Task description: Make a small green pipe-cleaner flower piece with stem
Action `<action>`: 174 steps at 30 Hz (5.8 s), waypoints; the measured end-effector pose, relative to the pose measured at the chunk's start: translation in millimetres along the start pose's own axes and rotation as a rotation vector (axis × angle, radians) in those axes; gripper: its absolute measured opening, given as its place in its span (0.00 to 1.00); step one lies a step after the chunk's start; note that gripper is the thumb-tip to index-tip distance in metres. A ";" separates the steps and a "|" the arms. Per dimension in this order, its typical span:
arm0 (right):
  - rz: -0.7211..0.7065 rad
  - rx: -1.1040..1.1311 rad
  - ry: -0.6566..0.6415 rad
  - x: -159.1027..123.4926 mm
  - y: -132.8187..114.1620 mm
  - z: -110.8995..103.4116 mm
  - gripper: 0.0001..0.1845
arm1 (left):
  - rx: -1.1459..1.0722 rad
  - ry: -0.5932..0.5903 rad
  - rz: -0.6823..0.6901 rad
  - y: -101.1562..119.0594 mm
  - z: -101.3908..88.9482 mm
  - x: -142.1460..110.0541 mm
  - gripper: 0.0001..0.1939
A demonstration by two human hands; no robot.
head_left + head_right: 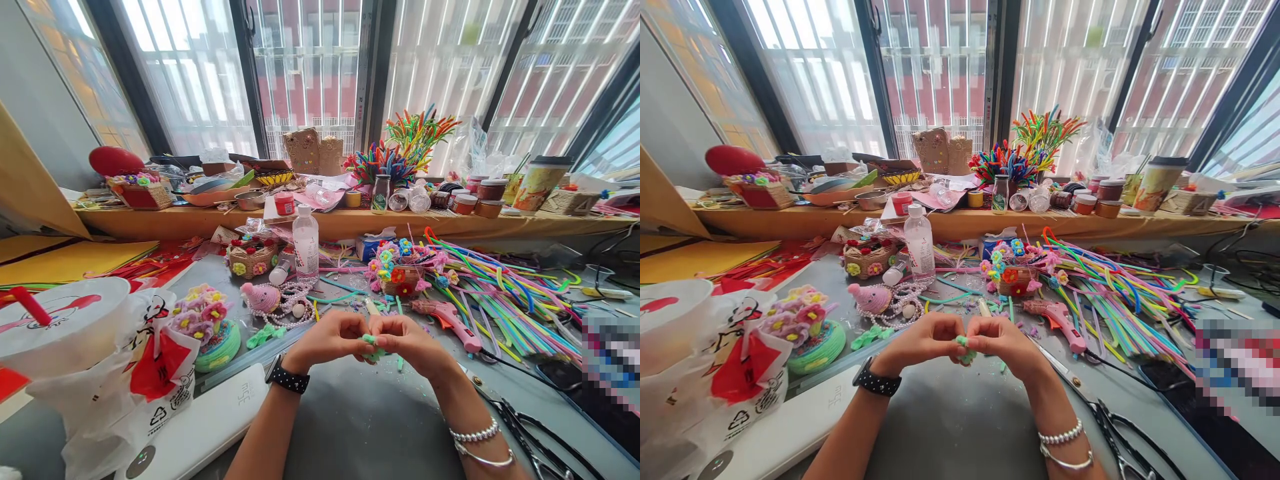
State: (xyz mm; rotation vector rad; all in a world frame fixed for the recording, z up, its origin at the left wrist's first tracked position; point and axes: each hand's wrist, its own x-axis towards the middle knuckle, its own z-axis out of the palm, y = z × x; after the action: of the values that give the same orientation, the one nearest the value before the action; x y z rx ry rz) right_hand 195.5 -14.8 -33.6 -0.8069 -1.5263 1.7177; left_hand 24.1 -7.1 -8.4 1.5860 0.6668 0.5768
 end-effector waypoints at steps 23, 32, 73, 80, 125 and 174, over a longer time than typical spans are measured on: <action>-0.024 0.399 0.426 14.2 6.5 3.5 0.15 | 0.582 0.698 0.353 5.3 3.3 2.2 0.14; -0.136 0.367 0.441 15.1 5.8 10.0 0.16 | -0.009 0.575 0.037 -4.6 7.2 16.8 0.16; 0.032 0.409 0.200 8.9 3.1 6.2 0.10 | -0.177 0.206 0.025 -1.8 2.9 9.4 0.15; 0.109 0.468 0.208 7.3 2.2 7.2 0.09 | -0.201 0.220 0.001 -3.9 -1.3 7.1 0.12; -0.197 -0.101 0.427 15.5 8.1 9.3 0.16 | -0.426 0.307 -0.064 -9.5 1.1 11.1 0.18; -0.380 -0.694 0.872 21.7 13.2 37.6 0.17 | 0.527 0.880 0.192 -16.4 41.2 27.6 0.16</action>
State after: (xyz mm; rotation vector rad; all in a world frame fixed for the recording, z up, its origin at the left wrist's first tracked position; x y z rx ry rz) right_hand 151.2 -19.0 -42.5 -1.2770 -1.4679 0.3982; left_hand 71.0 -15.3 -29.8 1.8664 1.4124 1.3584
